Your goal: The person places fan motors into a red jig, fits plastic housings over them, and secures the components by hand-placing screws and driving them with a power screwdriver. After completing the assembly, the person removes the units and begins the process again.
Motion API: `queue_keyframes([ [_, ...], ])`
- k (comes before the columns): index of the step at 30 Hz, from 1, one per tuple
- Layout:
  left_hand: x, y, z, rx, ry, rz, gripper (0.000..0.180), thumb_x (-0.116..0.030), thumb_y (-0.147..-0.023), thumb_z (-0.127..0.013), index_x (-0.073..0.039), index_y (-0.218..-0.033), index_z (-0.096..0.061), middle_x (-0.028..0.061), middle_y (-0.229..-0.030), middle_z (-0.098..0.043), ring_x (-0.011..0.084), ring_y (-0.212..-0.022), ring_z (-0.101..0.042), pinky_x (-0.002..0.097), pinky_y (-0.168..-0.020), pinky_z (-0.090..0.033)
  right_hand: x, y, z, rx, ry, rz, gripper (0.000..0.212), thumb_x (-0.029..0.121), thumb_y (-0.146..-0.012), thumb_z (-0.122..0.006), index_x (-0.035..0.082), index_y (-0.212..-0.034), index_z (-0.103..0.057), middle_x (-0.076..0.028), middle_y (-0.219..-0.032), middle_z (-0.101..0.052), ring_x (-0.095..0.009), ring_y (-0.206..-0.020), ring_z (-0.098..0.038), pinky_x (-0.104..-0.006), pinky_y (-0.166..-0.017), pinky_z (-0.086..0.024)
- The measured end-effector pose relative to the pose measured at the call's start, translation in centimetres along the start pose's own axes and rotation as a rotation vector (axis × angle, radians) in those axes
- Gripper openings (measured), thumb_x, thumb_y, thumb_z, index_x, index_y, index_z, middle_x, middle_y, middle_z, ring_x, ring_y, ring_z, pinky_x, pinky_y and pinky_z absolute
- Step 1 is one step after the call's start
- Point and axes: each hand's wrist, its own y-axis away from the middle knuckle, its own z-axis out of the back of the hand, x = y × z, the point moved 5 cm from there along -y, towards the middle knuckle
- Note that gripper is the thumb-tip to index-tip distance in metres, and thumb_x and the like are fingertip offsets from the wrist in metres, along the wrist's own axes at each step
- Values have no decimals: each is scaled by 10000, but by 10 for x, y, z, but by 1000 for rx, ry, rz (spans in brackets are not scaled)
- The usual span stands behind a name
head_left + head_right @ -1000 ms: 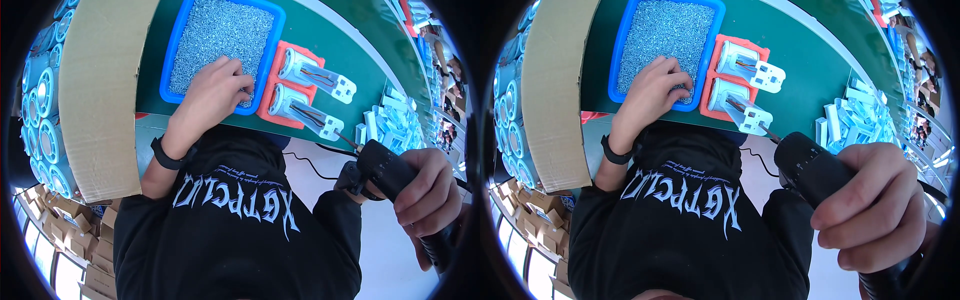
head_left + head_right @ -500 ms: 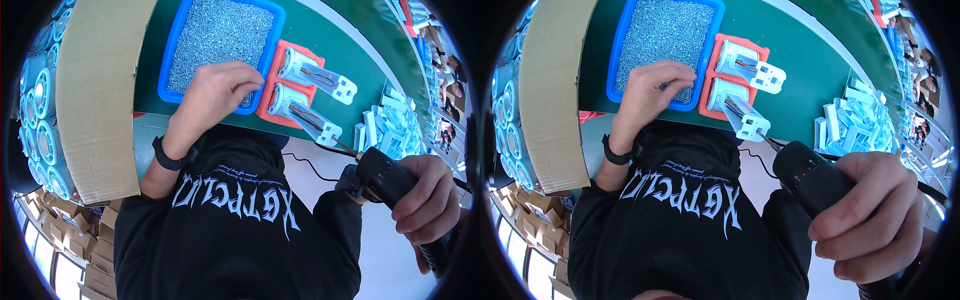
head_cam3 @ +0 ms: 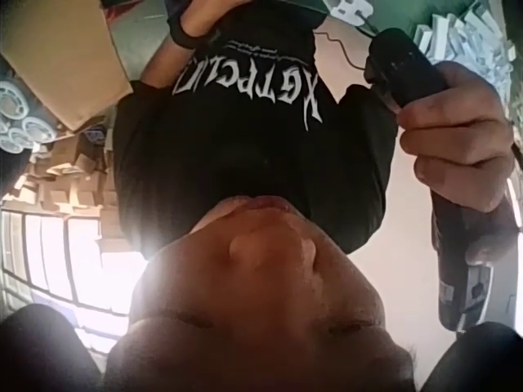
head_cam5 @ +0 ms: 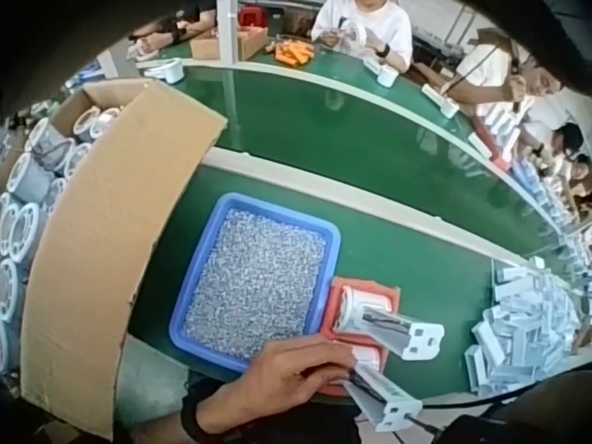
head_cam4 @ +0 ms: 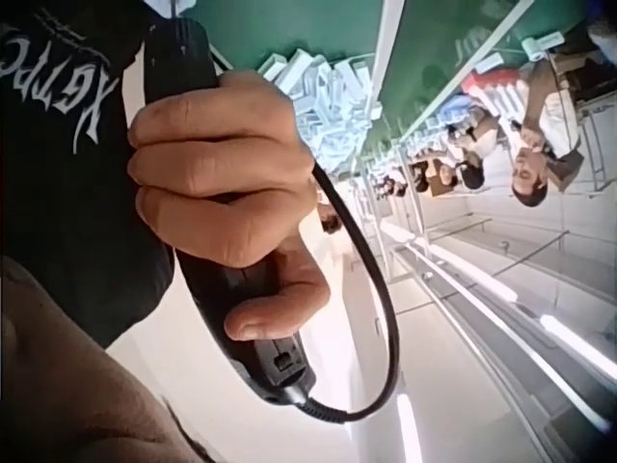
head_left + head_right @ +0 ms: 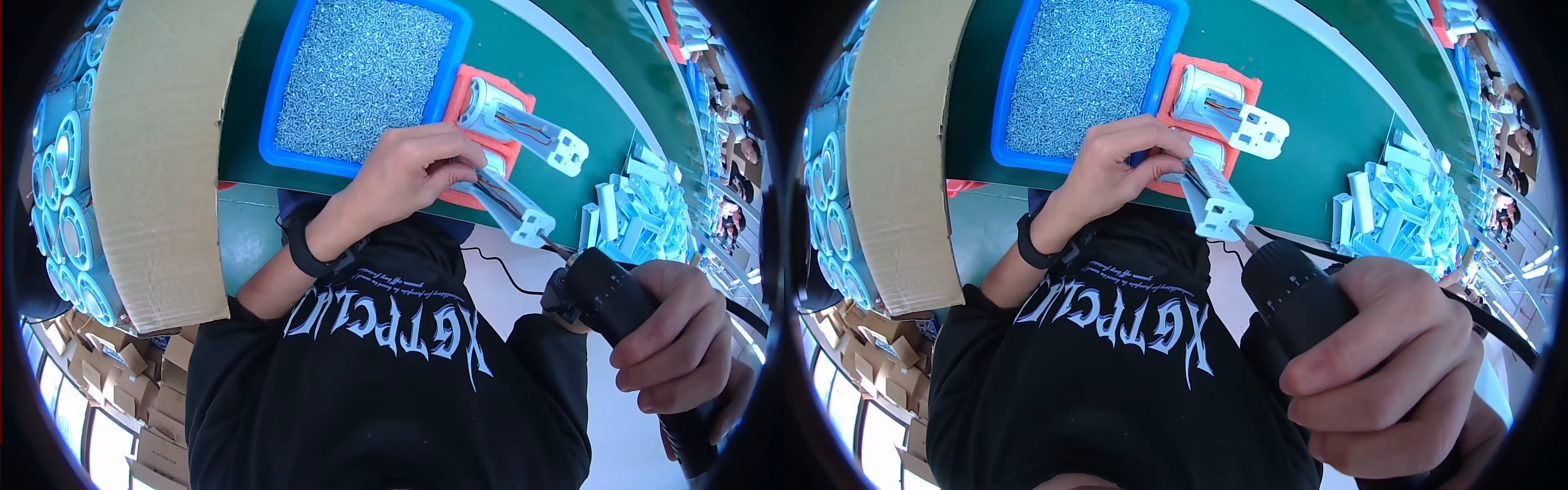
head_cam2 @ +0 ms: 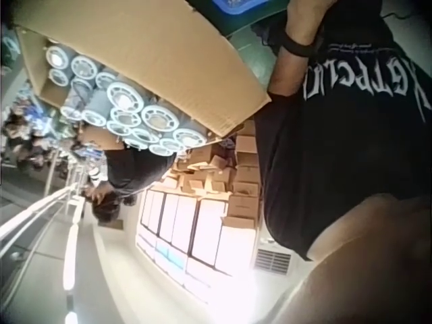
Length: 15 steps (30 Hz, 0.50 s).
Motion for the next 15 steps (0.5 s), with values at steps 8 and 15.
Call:
queue_keyframes([
  [8, -3, 1, 1, -66, -121, -111, 172, 38, -701, -701, -42, -848, -663, 77, -844, -674, 224, -756, -649, 313, -677, -503, 1, 3, 8, -95, -35, 33, 411, 199, -812, -703, 51, -1138, -500, -103, -774, -626, -198, -581, -661, -296, -520, -587],
  [15, -14, 6, -23, -2, -252, -229, 178, 3, -695, -696, -95, -833, -643, 18, -837, -662, 196, -772, -632, 312, -750, -455, 20, 8, -1, -215, -75, 208, 320, -44, -795, -526, -18, -1108, -465, -154, -630, -582, -214, -421, -565, -316, -346, -501],
])
